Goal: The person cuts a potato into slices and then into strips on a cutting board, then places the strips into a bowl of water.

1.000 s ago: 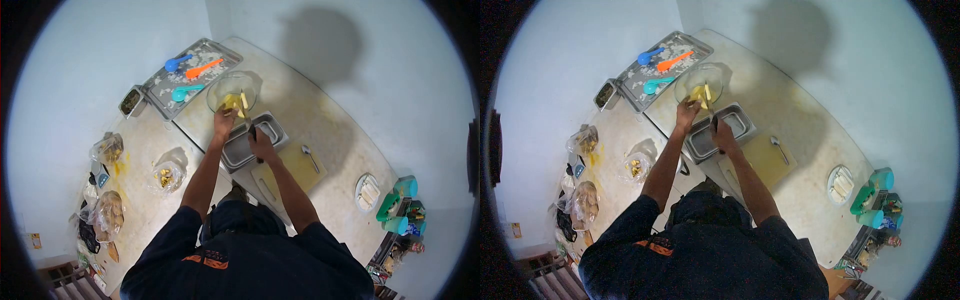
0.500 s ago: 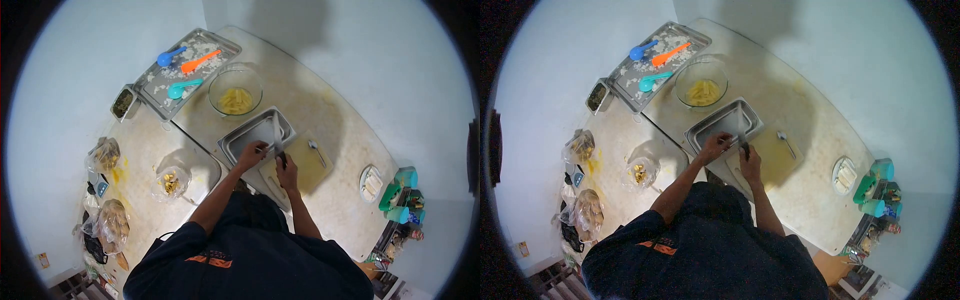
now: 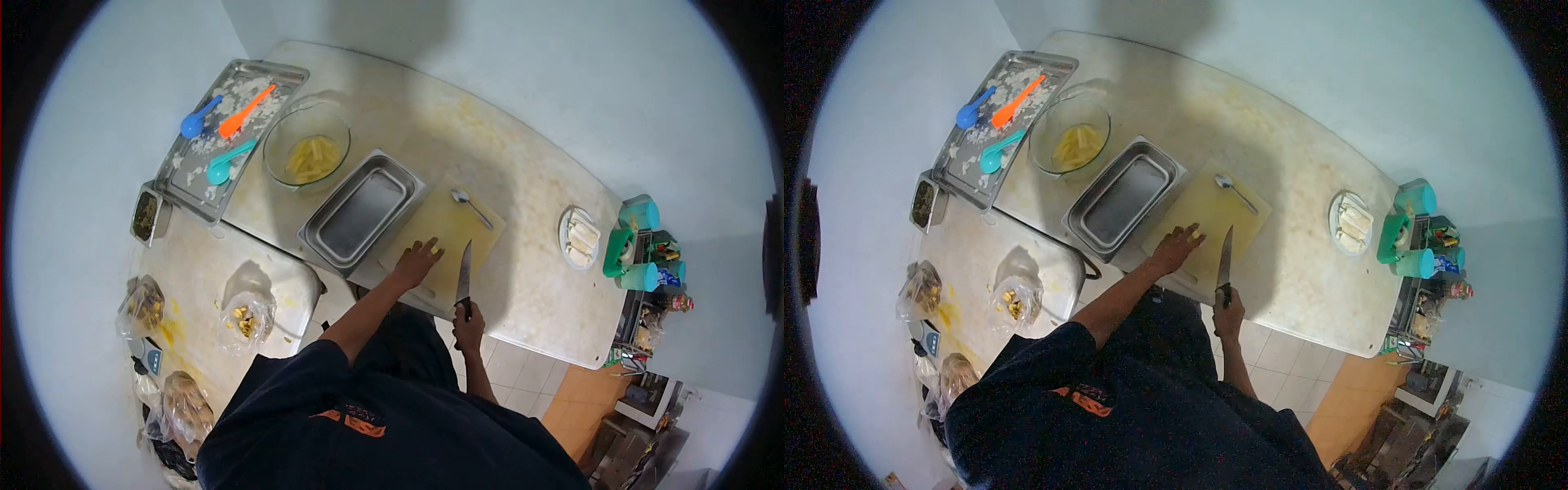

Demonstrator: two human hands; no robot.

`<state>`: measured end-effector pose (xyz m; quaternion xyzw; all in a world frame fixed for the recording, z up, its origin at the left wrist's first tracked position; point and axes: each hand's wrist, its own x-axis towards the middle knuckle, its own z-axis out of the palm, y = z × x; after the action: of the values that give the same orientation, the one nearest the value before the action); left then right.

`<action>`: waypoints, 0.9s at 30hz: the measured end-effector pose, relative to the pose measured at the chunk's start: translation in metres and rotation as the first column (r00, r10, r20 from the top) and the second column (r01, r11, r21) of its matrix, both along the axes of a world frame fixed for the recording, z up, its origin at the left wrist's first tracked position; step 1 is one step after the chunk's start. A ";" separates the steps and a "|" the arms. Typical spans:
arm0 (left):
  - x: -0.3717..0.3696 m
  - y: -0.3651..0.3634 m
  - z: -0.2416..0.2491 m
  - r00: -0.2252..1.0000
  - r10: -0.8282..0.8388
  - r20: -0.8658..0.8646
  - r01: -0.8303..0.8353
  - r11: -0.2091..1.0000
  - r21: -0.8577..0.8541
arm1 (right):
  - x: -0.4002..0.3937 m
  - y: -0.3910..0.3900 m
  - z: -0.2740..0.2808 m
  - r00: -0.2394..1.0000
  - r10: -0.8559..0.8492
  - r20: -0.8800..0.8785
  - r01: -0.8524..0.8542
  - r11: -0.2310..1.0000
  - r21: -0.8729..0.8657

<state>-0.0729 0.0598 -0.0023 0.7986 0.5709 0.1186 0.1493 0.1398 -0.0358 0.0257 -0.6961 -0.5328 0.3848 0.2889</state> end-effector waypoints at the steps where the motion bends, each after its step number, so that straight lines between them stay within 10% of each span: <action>1: 0.003 0.002 -0.003 0.999 -0.004 -0.036 0.008 0.994 0.109 | -0.001 0.000 0.001 1.000 0.013 -0.017 -0.012 1.000 0.012; 7: 0.008 0.016 -0.005 0.990 -0.063 -0.124 0.048 0.992 -0.118 | 0.005 0.002 0.007 0.996 0.092 0.015 -0.092 0.995 0.043; 19: -0.021 -0.027 0.020 0.835 0.547 -0.052 -0.517 0.750 -0.413 | 0.038 0.054 0.003 0.965 0.114 -0.238 -0.164 0.966 -0.202; 22: -0.037 -0.020 0.027 0.645 0.740 0.190 -0.502 0.597 -0.626 | 0.036 0.068 0.008 0.956 0.120 -0.267 -0.181 0.959 -0.219; 27: -0.084 0.007 0.065 -0.086 0.780 0.620 -0.481 0.513 -0.711 | 0.034 0.081 -0.010 0.939 0.235 -0.251 -0.279 0.947 -0.156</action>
<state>-0.1566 0.0664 0.0623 0.1714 0.6897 0.5235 0.4700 0.1741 0.0455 0.0155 -0.5955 -0.5437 0.5459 0.2277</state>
